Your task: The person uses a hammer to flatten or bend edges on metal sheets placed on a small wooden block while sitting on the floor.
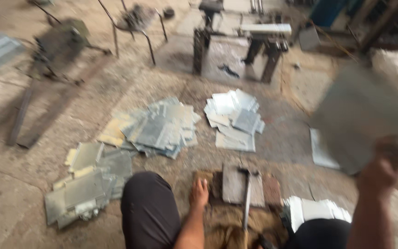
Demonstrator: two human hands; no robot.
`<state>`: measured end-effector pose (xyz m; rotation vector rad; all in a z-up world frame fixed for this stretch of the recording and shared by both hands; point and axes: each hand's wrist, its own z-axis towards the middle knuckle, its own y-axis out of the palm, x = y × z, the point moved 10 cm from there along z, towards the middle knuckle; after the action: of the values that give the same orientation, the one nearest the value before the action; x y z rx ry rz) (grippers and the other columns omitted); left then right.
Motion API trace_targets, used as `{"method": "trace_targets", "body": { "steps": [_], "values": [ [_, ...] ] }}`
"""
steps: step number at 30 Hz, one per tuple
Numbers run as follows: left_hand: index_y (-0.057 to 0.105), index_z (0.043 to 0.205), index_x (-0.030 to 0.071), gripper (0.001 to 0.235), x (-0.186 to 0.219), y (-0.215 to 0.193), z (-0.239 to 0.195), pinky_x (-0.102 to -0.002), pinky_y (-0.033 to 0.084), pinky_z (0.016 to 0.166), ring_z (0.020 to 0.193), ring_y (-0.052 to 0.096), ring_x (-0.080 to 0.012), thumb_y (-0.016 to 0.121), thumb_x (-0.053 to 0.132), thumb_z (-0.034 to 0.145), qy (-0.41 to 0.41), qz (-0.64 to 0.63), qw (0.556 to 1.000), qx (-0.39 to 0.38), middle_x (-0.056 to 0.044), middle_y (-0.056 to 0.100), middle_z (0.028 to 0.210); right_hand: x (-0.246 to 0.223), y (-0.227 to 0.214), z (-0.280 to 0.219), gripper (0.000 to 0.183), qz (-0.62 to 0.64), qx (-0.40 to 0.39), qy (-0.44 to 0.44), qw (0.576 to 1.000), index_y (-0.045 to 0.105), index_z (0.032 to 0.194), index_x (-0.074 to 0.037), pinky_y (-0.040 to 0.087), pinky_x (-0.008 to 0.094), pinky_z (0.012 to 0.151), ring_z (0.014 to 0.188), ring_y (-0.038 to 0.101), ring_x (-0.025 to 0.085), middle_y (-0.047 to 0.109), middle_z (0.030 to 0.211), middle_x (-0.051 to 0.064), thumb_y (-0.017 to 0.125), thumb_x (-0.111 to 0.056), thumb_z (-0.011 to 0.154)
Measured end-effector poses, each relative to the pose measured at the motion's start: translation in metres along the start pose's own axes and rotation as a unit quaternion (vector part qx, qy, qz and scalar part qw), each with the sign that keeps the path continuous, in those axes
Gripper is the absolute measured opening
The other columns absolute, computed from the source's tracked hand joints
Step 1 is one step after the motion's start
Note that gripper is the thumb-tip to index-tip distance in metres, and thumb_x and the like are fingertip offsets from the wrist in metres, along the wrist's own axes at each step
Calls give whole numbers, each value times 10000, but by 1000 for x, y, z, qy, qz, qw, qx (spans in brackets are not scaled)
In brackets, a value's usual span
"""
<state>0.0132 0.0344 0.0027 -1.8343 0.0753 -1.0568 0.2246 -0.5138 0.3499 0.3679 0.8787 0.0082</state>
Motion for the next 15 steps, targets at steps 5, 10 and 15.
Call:
{"method": "trace_targets", "body": {
  "steps": [5, 10, 15],
  "values": [
    [429, 1500, 113, 613, 23, 2, -10, -497, 427, 1101, 1369, 463, -396, 375, 531, 1055, 14, -47, 999, 3, -202, 420, 1531, 50, 122, -75, 78, -60, -168, 65, 982, 646, 1005, -26, 404, 238, 707, 804, 488, 80, 588, 895, -11, 595, -55, 1056],
    [535, 1371, 134, 528, 3, -9, 13, -483, 492, 1025, 1255, 570, -369, 378, 506, 1031, -64, -105, 992, 24, -145, 548, 1390, 121, 156, -139, 237, -113, -194, 213, 951, 652, 985, 13, 300, 325, 595, 725, 373, 113, 480, 761, -9, 676, -200, 1086],
    [649, 1156, 76, 388, 41, -34, 27, -480, 516, 954, 1112, 645, -386, 480, 388, 999, 89, -212, 951, 207, -182, 689, 1166, 141, 186, -145, 273, -194, -220, 166, 941, 678, 906, 26, 440, 332, 661, 756, 457, 123, 547, 735, 16, 646, -226, 1004]
  ]
}}
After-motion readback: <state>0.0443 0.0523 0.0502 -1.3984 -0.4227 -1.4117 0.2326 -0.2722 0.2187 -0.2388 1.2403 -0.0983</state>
